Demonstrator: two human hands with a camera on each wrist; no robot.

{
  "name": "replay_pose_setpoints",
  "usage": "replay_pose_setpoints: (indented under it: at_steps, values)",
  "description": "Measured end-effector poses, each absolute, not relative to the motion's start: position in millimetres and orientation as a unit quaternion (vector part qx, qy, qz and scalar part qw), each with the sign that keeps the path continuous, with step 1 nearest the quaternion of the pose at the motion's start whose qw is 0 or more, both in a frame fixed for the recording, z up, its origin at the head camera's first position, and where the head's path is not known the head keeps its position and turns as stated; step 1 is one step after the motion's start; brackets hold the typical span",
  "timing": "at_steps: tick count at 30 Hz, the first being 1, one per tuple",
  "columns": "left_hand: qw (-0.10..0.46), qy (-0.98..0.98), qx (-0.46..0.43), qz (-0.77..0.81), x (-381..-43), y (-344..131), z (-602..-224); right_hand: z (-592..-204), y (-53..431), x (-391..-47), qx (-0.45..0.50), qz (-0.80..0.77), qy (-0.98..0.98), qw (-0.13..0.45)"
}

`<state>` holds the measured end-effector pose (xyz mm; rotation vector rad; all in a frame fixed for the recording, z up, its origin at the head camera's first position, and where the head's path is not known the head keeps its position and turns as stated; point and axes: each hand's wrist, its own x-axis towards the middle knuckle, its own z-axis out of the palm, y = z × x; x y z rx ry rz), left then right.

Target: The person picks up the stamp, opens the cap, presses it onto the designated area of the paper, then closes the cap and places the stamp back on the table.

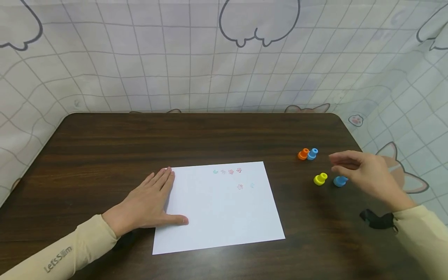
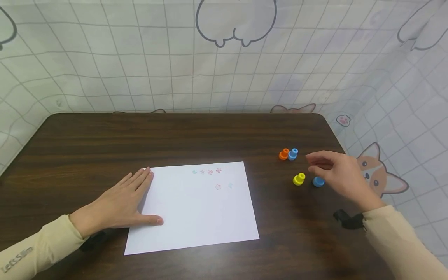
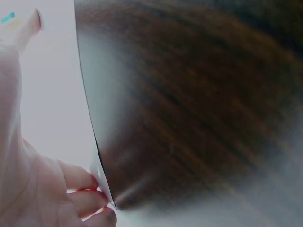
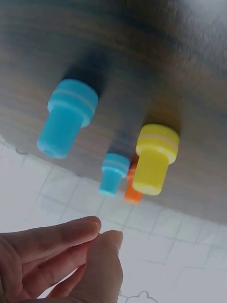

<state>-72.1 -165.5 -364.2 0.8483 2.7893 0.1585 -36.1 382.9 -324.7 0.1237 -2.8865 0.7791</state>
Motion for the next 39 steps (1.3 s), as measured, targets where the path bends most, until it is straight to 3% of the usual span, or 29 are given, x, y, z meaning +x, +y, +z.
replay_pose_setpoints:
  at_steps: [21, 39]
  values:
    - [0.115, 0.950, 0.287, 0.055, -73, -169, -369, -328, 381, -72, -0.013, 0.366, -0.928, 0.065]
    - [0.117, 0.950, 0.287, 0.045, -74, -171, -367, -340, 396, -95, -0.014, 0.353, -0.935, 0.033]
